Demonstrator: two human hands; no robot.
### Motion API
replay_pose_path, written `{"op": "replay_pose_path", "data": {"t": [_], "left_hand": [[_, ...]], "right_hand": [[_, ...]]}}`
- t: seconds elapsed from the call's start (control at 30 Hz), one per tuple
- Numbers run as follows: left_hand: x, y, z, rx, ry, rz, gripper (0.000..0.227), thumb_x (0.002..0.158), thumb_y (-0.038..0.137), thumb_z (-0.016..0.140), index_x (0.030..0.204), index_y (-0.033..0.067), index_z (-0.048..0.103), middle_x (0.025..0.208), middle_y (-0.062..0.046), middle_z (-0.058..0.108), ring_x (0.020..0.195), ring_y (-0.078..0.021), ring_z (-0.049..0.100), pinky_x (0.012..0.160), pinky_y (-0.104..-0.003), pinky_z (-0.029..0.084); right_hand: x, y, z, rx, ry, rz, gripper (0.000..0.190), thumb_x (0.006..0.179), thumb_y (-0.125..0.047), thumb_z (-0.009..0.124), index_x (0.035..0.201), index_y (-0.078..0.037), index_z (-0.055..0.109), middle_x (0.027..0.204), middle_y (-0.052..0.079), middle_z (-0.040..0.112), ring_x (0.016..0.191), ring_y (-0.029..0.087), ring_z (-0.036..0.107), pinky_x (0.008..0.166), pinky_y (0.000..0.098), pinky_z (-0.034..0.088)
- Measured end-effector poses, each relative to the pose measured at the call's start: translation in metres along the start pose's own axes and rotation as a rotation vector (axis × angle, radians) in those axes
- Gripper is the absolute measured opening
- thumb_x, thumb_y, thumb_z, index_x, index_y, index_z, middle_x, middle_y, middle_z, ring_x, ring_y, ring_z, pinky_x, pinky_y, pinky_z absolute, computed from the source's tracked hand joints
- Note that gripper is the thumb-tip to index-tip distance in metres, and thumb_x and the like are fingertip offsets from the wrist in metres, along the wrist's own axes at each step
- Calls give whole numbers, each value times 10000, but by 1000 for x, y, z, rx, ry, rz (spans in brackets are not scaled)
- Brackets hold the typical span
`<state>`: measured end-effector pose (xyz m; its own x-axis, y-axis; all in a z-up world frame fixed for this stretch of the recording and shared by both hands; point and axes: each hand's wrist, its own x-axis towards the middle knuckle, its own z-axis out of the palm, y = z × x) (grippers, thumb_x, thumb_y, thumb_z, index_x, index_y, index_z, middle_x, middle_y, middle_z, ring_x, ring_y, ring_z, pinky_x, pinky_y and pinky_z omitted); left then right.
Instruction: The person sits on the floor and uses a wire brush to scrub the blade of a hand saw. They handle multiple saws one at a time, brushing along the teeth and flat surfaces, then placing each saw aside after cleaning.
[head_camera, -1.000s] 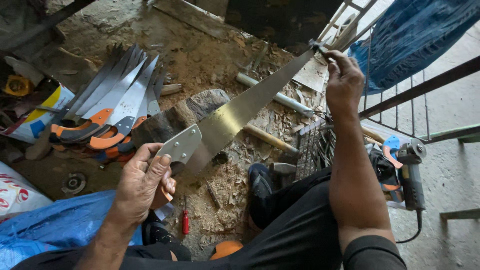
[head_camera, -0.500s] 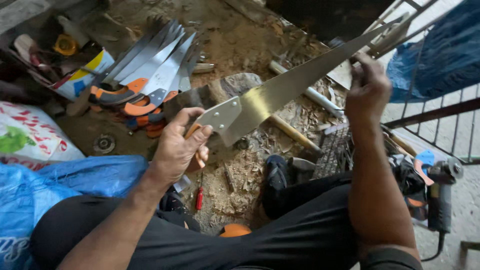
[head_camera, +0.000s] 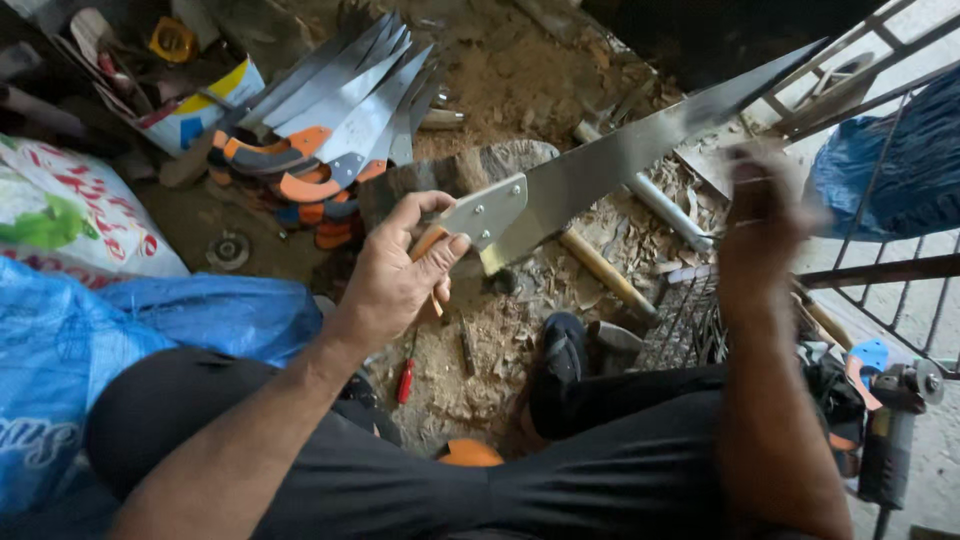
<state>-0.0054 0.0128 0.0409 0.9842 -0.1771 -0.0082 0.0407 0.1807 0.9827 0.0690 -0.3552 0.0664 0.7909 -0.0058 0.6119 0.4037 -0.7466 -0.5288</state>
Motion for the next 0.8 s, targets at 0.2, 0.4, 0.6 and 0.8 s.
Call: {"op": "replay_pose_path", "data": {"t": [0.2, 0.4, 0.6, 0.8], "left_hand": [[3, 6, 6, -32, 34, -19, 359, 1005, 214, 648, 1306, 53, 538, 887, 1, 640, 609, -33, 591, 517, -210, 533], [0, 10, 4, 215, 76, 6, 317, 986, 215, 689, 1222, 46, 562, 911, -14, 680, 632, -60, 597, 527, -241, 546], [-2, 8, 6, 588, 143, 374, 269, 977, 179, 747, 1143, 50, 578, 841, -86, 692, 752, -182, 731, 629, -338, 570], [-6, 9, 4, 746, 159, 507, 262, 956, 178, 782, 1108, 69, 598, 838, -91, 663, 721, -229, 694, 618, -365, 543]], "right_hand": [[-21, -58, 48, 42, -426, -403, 137, 992, 9, 661, 1122, 42, 686, 1044, 201, 731, 855, 216, 708, 676, 283, 625], [4, -41, 29, -39, -160, -118, 140, 1097, 16, 636, 1219, 29, 704, 1188, 162, 741, 1013, 189, 735, 806, 326, 619], [-10, -77, 38, 49, -414, -332, 190, 1033, 9, 643, 1206, -35, 709, 1119, 113, 743, 948, 176, 732, 779, 313, 637], [4, -91, 27, -7, -430, -245, 187, 1039, -3, 657, 1209, -39, 728, 1047, 118, 739, 839, 179, 704, 665, 313, 581]]}}
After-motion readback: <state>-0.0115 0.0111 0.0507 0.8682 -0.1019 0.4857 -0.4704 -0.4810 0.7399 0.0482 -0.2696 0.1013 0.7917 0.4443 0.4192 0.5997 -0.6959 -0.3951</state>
